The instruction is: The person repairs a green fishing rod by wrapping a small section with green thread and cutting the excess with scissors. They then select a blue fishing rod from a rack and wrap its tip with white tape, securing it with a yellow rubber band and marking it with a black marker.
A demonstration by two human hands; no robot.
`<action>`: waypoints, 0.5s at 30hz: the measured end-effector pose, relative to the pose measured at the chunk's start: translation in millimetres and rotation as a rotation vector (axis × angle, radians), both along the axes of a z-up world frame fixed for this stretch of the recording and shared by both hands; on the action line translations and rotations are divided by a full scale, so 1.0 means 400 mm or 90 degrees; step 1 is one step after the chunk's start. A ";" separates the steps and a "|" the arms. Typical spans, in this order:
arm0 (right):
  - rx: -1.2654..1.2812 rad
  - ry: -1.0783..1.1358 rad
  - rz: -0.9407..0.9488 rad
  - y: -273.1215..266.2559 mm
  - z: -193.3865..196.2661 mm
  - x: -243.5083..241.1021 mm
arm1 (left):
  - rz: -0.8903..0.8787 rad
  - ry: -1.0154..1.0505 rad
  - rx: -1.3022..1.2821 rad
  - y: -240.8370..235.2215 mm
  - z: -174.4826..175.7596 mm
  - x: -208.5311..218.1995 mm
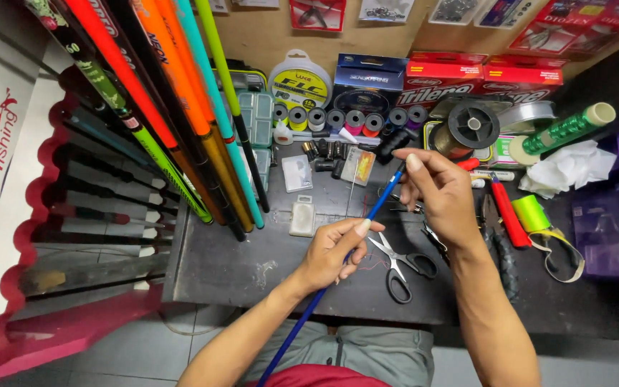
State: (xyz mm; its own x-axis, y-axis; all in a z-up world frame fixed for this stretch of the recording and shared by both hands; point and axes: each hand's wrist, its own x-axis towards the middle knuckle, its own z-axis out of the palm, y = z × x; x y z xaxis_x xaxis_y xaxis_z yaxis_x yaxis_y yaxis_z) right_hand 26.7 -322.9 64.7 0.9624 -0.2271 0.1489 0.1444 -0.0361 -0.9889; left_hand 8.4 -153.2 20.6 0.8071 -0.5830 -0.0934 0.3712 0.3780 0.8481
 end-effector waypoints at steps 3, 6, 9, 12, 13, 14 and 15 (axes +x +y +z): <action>0.030 0.021 0.014 -0.010 -0.018 0.013 | 0.000 -0.026 0.020 -0.005 -0.003 0.016; 0.043 0.025 0.006 -0.025 -0.039 0.018 | -0.015 -0.035 0.034 -0.014 0.005 0.032; 0.046 0.027 0.012 -0.036 -0.063 0.022 | -0.017 -0.030 0.013 -0.049 0.009 0.052; 0.048 0.028 0.010 -0.026 -0.054 0.023 | -0.031 -0.036 0.029 -0.076 0.036 0.085; 0.046 0.027 0.010 -0.026 -0.053 0.023 | -0.030 -0.037 0.028 -0.081 0.031 0.090; 0.047 0.023 0.005 -0.025 -0.051 0.023 | -0.037 -0.049 0.033 -0.087 0.026 0.095; 0.048 0.021 -0.001 -0.025 -0.050 0.021 | -0.044 -0.059 0.039 -0.092 0.020 0.100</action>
State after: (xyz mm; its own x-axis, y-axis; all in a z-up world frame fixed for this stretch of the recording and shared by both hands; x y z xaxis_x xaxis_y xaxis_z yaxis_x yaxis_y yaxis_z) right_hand 35.0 -332.8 44.7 0.9662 -0.2379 0.0996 0.1120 0.0390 -0.9929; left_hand 48.3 -189.9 28.6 0.7719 -0.6331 -0.0578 0.3137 0.3002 0.9008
